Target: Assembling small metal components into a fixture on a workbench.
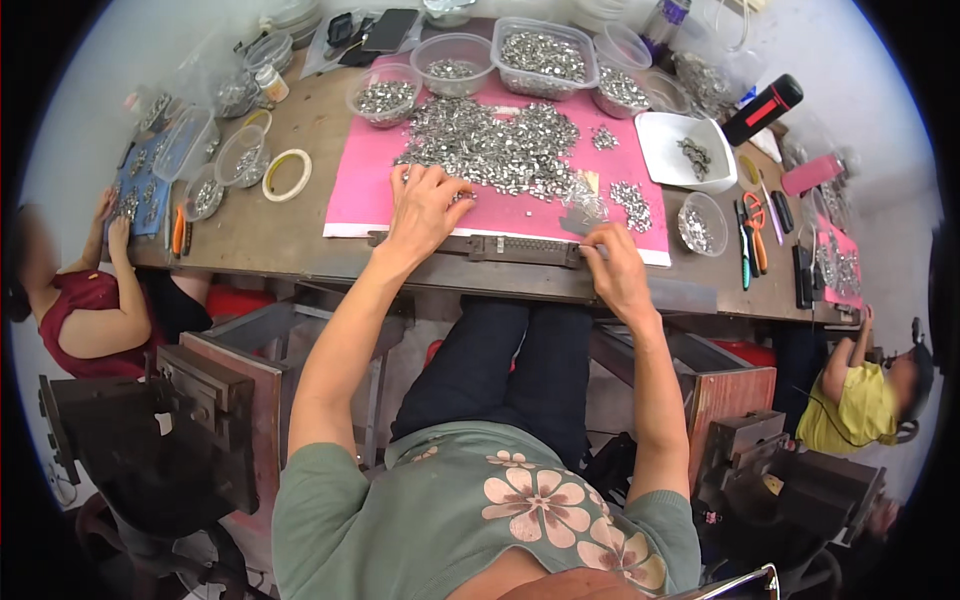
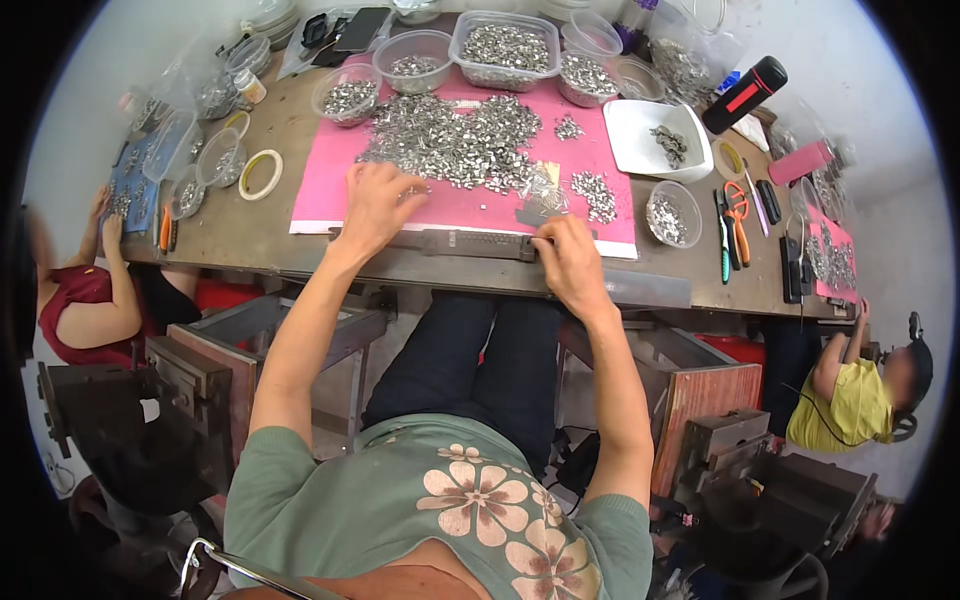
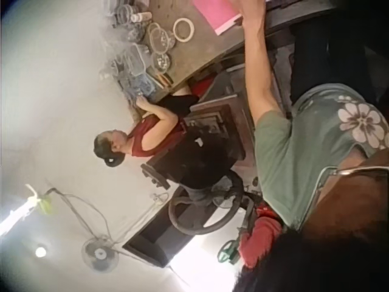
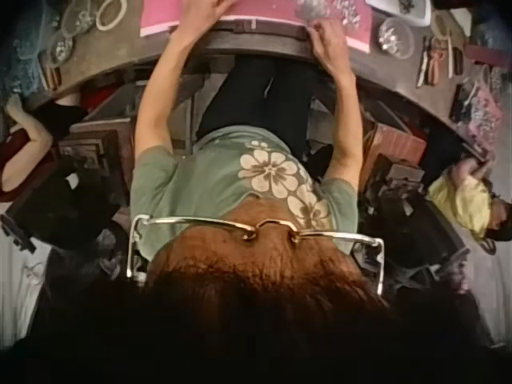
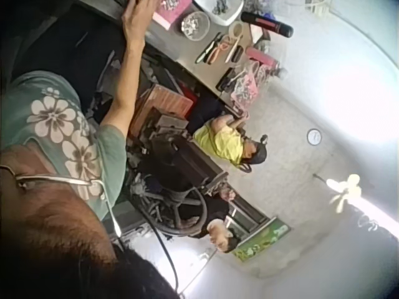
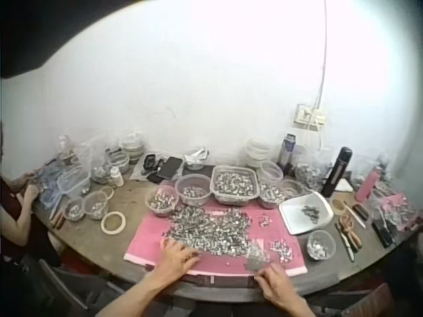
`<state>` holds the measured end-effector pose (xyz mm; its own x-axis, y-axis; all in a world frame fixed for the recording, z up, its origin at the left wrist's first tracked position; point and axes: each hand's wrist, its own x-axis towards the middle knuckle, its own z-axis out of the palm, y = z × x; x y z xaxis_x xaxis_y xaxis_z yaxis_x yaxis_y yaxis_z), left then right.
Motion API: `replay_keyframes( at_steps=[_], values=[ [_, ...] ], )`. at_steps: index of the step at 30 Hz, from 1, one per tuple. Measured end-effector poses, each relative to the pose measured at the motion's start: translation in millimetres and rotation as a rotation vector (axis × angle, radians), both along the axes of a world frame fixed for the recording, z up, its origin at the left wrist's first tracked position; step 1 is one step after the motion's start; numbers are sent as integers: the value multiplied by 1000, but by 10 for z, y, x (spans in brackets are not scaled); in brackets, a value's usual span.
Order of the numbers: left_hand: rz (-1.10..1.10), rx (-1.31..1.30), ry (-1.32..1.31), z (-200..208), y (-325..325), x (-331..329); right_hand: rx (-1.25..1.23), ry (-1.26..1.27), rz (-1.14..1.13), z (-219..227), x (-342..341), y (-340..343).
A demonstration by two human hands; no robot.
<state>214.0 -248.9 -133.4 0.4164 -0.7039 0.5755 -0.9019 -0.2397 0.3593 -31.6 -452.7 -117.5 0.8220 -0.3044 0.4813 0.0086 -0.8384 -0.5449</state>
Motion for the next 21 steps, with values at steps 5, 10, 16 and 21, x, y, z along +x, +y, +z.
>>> replay_keyframes(
  at_steps=[5,10,16,21],
  values=[
    [-24,86,35,-23,-55,23,-127,47,45,1,58,85],
    [17,-36,156,12,57,1,-352,118,41,-10,95,93],
    [35,51,154,-2,121,-62,-515,228,9,34,121,180],
    [0,39,81,-49,5,-27,-556,92,32,-47,50,205]
  ],
)
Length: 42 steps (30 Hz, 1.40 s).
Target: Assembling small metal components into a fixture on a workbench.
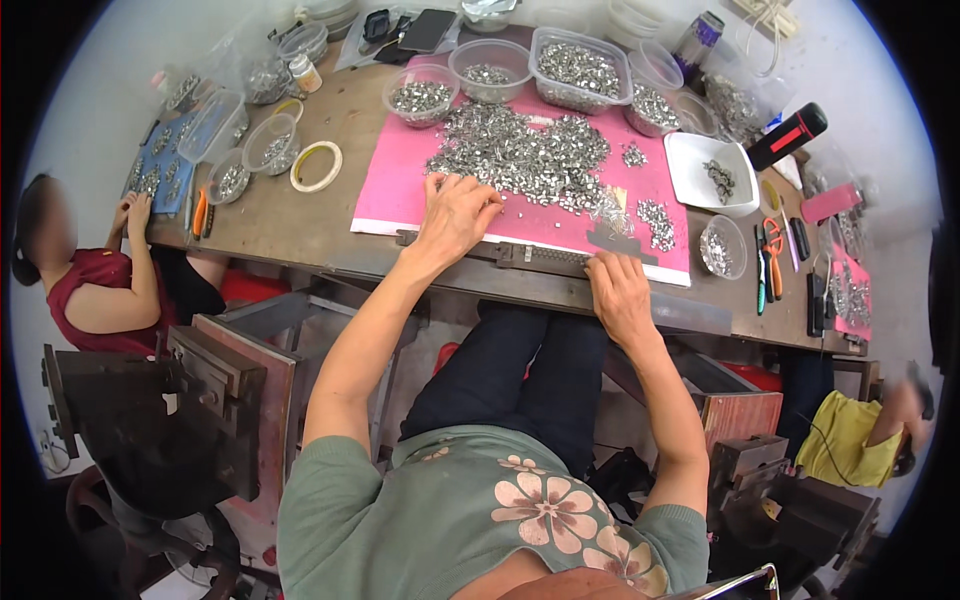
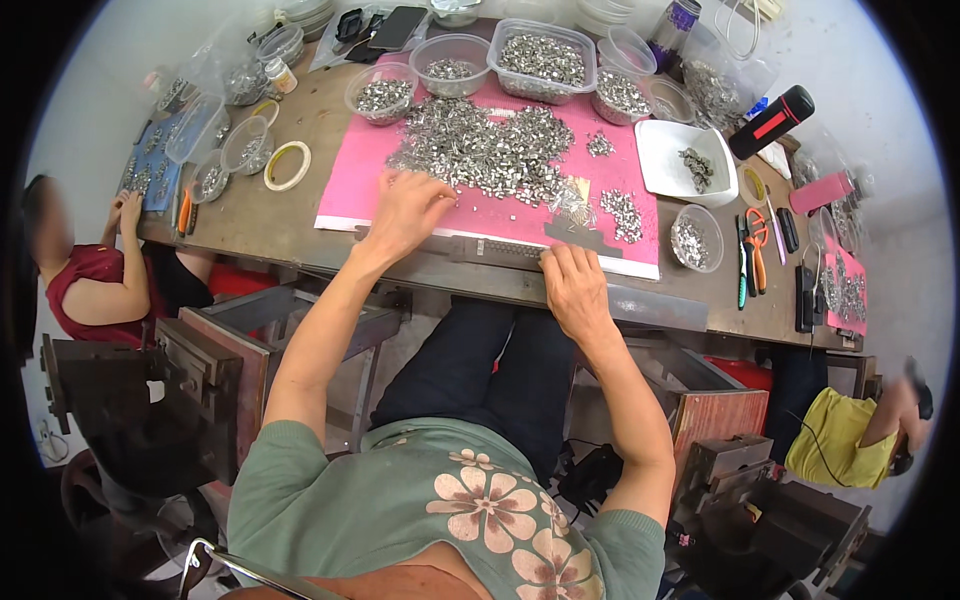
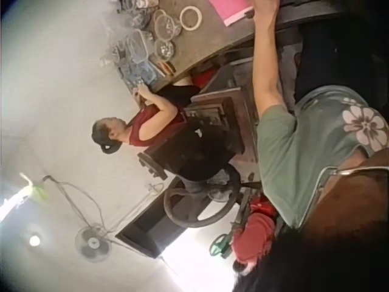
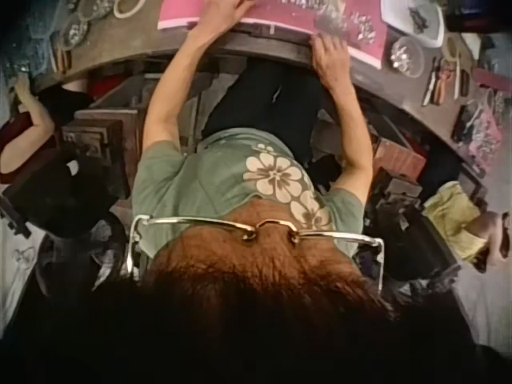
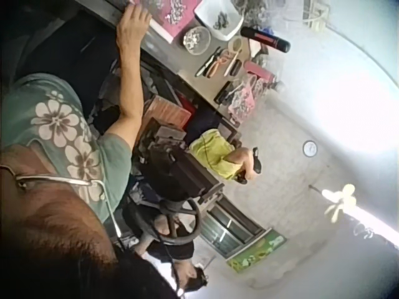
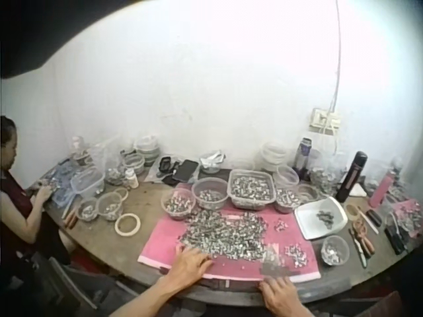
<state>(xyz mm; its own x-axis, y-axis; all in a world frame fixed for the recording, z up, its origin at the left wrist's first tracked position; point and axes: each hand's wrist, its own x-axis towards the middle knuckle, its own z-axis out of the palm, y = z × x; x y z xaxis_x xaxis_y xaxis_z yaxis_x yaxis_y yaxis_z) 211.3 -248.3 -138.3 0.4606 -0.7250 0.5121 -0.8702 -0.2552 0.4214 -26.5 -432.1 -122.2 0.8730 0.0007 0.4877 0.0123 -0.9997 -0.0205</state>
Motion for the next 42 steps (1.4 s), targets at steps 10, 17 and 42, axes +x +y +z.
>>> replay_keyframes(
  at_steps=[10,17,42],
  values=[
    [46,46,68,88,10,-6,338,-134,100,1,768,-13],
    [53,-2,-70,-73,-40,-97,280,46,77,-103,1211,135],
    [-258,-85,74,-49,-73,-589,461,-146,78,-194,457,341]
  ],
)
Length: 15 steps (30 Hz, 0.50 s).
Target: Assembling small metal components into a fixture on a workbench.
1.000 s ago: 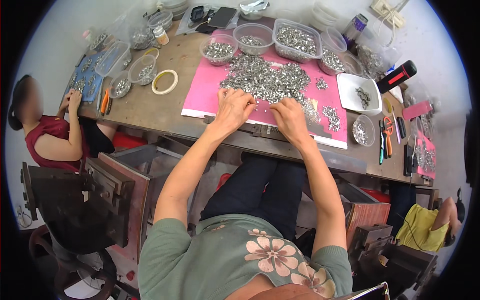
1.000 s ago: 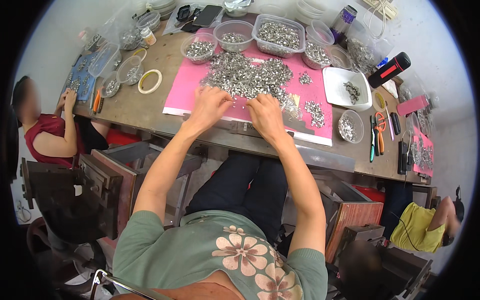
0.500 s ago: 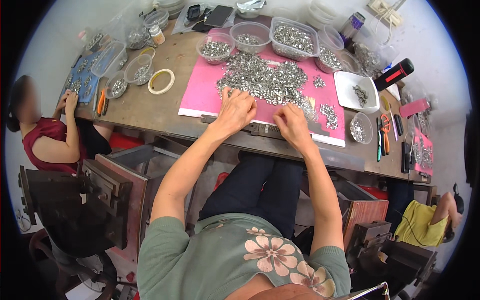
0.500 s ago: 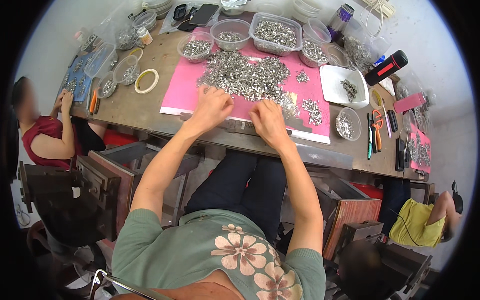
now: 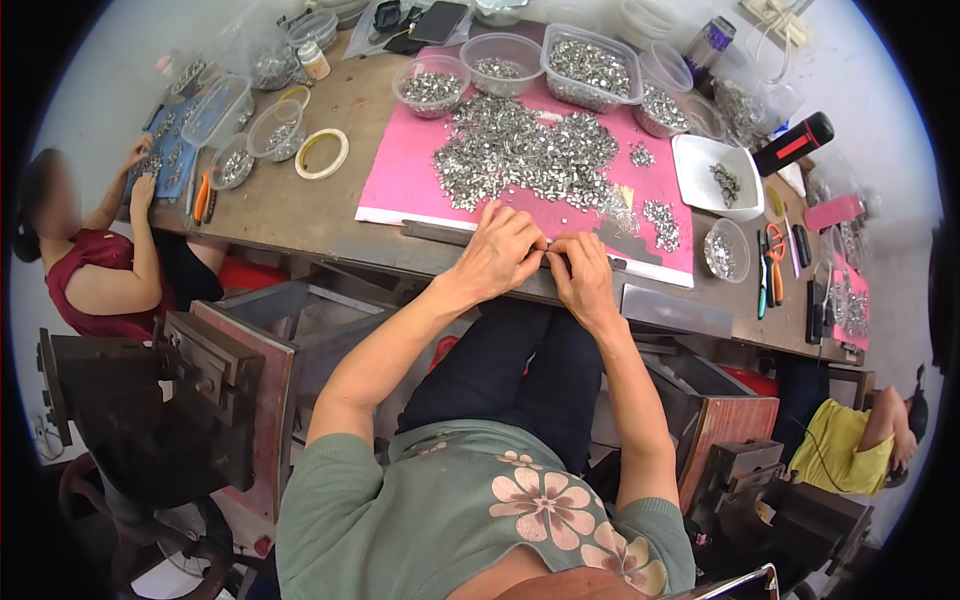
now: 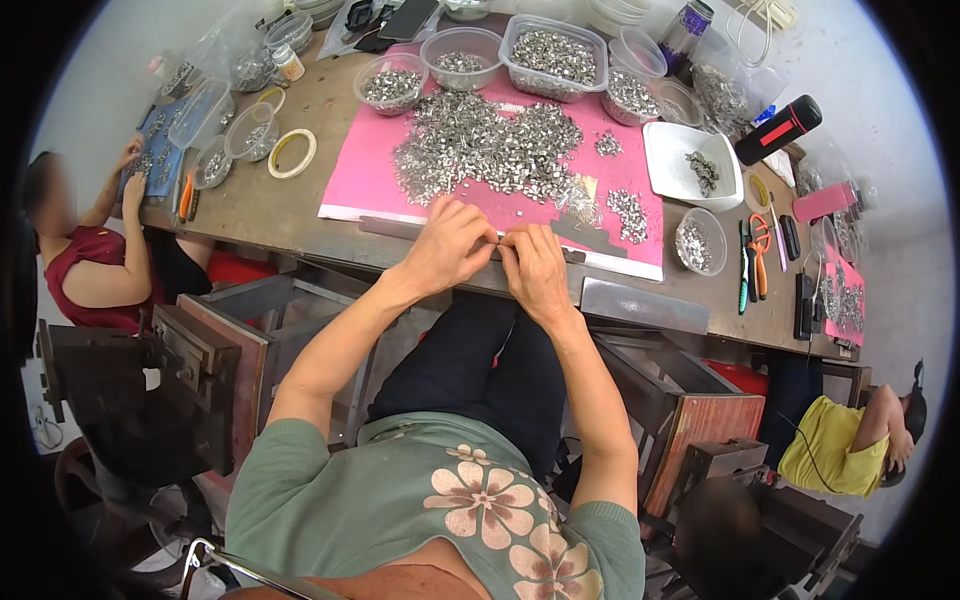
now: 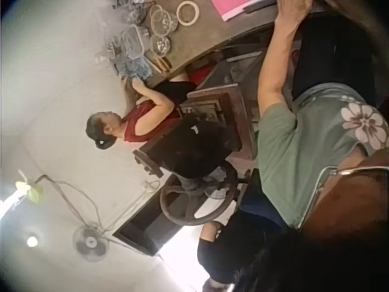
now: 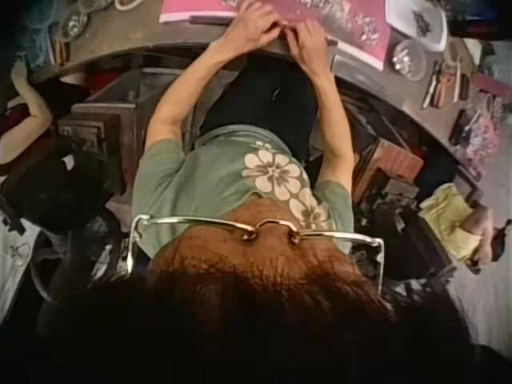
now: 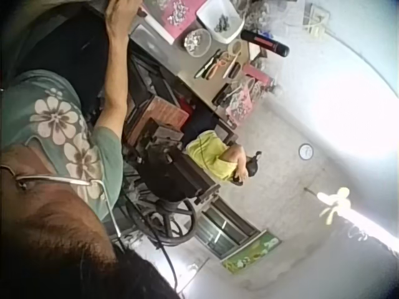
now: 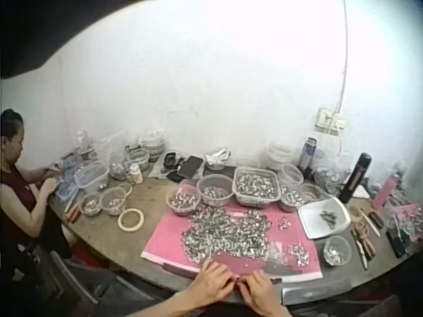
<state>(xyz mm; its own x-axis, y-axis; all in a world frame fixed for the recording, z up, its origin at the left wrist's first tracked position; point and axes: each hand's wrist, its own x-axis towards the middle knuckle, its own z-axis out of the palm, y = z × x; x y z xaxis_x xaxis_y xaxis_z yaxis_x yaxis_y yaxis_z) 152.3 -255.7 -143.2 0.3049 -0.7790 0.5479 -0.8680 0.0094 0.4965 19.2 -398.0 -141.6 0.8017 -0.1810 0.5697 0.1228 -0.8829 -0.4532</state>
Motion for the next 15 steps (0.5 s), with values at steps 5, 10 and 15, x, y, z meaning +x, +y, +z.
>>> replay_keyframes(
  at_steps=[5,10,15],
  values=[
    [-16,51,58,-30,64,22,-35,-42,14,-21,-66,5],
    [377,127,-142,28,196,169,-160,-64,3,6,-97,50],
    [296,357,-110,-14,297,115,-70,-98,-3,15,-82,32]
  ],
)
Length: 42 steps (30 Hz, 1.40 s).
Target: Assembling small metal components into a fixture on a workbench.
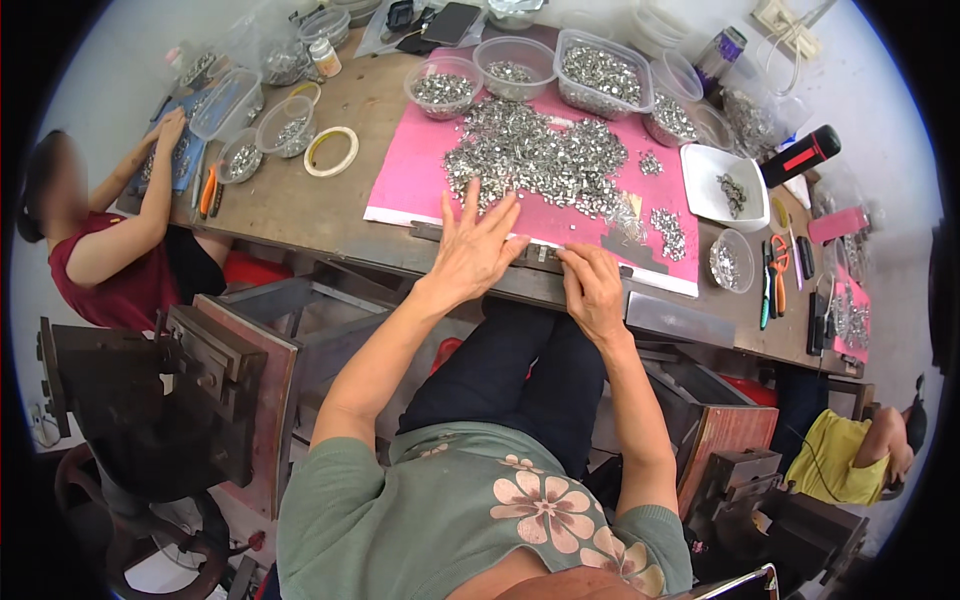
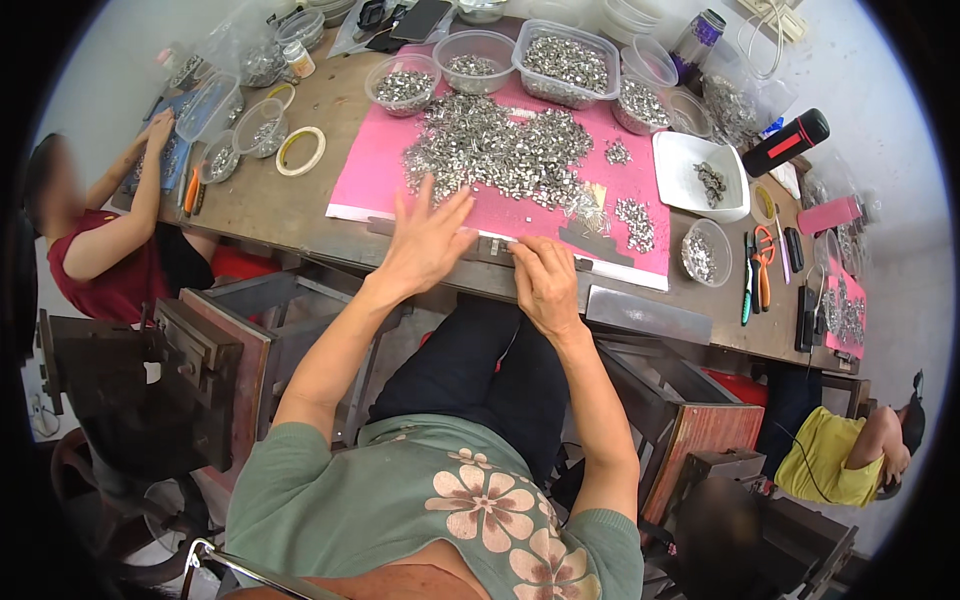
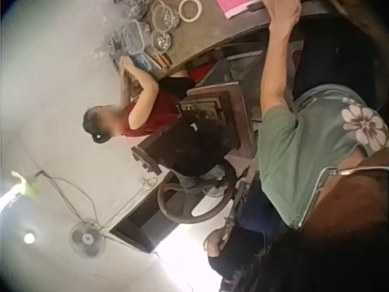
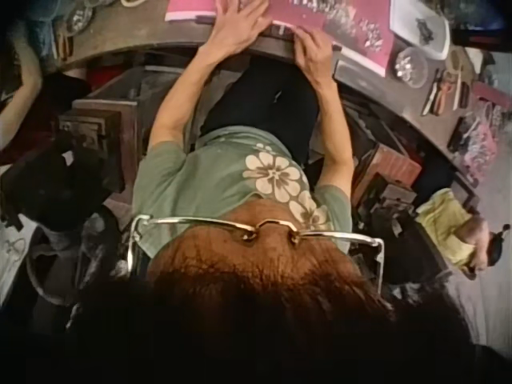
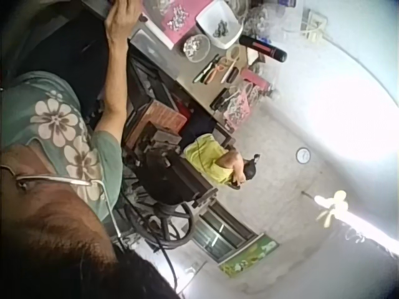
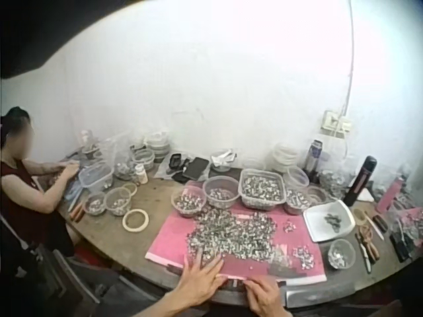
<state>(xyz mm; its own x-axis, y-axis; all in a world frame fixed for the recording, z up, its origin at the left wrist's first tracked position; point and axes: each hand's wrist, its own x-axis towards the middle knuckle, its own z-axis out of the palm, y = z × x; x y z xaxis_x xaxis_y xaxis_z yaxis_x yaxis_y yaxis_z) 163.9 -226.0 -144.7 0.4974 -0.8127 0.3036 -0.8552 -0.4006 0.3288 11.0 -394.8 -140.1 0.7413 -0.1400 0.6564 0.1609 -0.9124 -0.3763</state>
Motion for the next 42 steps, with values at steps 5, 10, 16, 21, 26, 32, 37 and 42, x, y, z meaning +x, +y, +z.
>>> replay_keyframes(
  at_steps=[5,10,16,21,26,32,37,42],
  values=[
    [-84,-2,145,137,88,-45,17,3,-56,84,76,-72],
    [49,-356,245,169,129,245,-1,66,-12,177,410,-210],
    [-16,-273,78,101,-42,326,44,158,24,75,852,-123],
    [-67,-177,38,94,-95,399,22,266,-23,-22,956,-95],
    [-70,-169,24,54,-85,415,-11,322,-87,23,888,-86],
    [-80,-95,15,111,-162,392,20,252,-72,-23,882,-107],
    [-153,-183,25,166,-169,340,355,233,0,246,588,-235],
    [-291,-349,107,129,-290,-37,330,209,54,150,114,-287]
  ],
)
